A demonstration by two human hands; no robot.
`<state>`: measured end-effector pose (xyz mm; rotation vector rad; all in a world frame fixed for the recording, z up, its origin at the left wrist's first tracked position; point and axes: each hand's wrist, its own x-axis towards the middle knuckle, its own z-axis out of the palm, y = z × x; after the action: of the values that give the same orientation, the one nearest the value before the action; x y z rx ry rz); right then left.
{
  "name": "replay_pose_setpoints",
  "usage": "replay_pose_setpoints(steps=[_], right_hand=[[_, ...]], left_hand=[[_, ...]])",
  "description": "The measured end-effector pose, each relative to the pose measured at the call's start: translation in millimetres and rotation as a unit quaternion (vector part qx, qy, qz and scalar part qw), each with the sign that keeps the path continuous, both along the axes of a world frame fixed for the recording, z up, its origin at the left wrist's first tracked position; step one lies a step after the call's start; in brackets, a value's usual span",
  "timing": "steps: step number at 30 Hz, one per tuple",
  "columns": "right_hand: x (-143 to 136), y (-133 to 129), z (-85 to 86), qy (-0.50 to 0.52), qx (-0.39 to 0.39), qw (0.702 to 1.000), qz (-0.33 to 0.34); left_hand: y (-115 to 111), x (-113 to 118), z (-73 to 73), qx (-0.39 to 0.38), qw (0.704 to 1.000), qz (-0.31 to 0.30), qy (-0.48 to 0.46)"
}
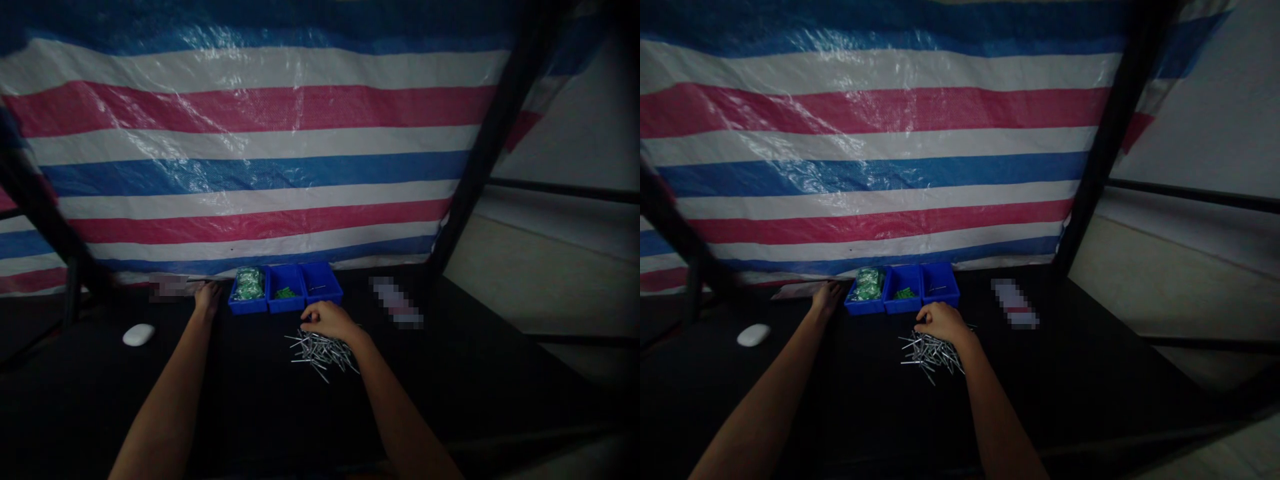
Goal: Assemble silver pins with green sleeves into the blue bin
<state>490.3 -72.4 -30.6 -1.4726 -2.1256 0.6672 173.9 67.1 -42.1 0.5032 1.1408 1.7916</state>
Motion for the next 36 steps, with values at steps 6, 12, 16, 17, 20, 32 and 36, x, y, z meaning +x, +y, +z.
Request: replay_pose_setpoints(steps=[6,12,16,17,20,32,36], right_hand=[[0.7,-2.7,4.3,-0.013,-0.009,1.000,-0.001],[-0.2,-4.0,5.0,-0.033,0.000,0.999,0.012],[-2.0,-5.1,5.9,-0.049,0.012,0.999,0.008],[-2.4,-5.2,6.0,-0.055,0.016,0.998,0.006],[-3.4,-4.8,5.8,-0.073,0.028,0.997,0.010],[-4.9,0.1,-0.9,-0.006,0.055,0.998,0.019],[-3.9,4.5,1.2,0.082,0.095,0.992,0.002]], left_hand=[[-8.5,-12.2,3.1,-0.011,0.999,0.031,0.038],[-23.9,10.3,15.4,0.010,0.988,0.127,0.087],[-46.6,50.3,35.4,0.100,0.956,0.239,0.139],[-55.1,62.8,40.0,0.128,0.947,0.251,0.153],[-82.9,100.0,47.3,0.206,0.925,0.229,0.224],[-127.7,141.3,27.8,0.217,0.824,-0.077,0.517],[-131.6,146.7,26.2,0.222,0.763,-0.147,0.589]])
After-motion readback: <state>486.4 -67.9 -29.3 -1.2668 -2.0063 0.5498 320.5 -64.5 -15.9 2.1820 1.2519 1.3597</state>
